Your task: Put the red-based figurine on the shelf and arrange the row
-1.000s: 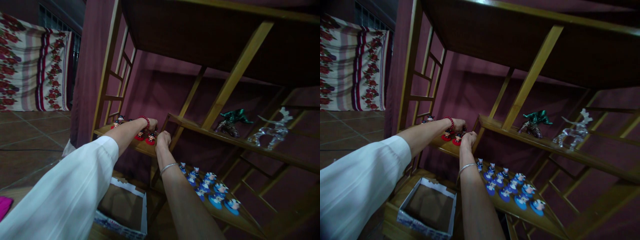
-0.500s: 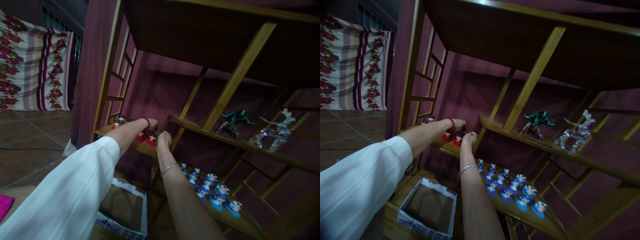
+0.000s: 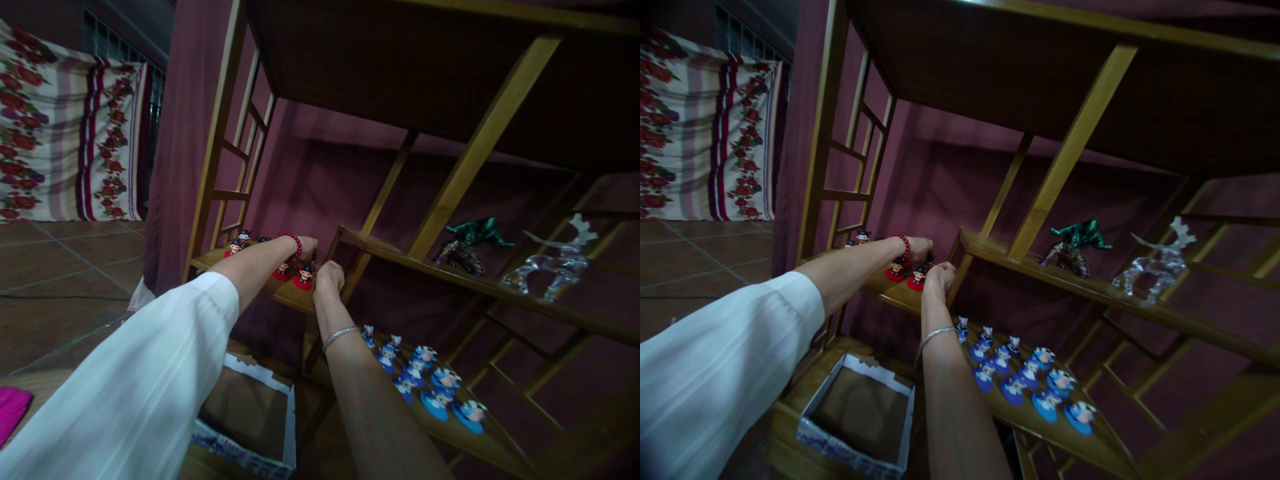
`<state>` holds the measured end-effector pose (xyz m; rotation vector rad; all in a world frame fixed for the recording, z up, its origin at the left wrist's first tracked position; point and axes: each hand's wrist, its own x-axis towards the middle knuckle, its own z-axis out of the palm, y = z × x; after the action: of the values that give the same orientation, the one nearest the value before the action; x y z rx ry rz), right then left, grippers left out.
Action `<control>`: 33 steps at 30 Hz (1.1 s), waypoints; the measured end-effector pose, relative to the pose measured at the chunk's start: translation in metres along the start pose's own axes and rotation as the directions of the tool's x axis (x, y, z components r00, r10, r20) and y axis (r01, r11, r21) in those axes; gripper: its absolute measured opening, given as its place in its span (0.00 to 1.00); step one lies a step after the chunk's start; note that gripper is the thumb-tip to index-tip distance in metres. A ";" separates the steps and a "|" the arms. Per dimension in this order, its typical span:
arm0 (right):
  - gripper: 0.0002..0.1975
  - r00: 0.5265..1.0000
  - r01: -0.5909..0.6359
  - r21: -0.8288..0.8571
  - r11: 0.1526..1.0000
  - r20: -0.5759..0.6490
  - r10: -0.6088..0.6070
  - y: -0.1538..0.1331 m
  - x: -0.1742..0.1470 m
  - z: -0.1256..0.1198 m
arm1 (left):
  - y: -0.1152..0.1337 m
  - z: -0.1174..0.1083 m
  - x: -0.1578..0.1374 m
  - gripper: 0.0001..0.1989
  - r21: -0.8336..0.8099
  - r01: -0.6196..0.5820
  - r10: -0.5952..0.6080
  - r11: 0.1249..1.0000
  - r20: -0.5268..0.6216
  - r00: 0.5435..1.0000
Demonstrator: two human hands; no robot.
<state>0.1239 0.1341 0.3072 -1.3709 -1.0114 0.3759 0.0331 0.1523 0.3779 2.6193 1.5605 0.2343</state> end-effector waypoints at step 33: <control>0.12 0.993 -0.108 -0.021 0.994 -0.050 0.107 -0.013 -0.011 -0.003 | -0.008 -0.044 -0.064 0.19 0.076 -0.062 0.079 0.995 -0.245 0.966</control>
<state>0.1157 0.1213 0.3150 -1.4529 -0.9068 0.4104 -0.0111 0.0997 0.4143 2.7925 1.5710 0.5430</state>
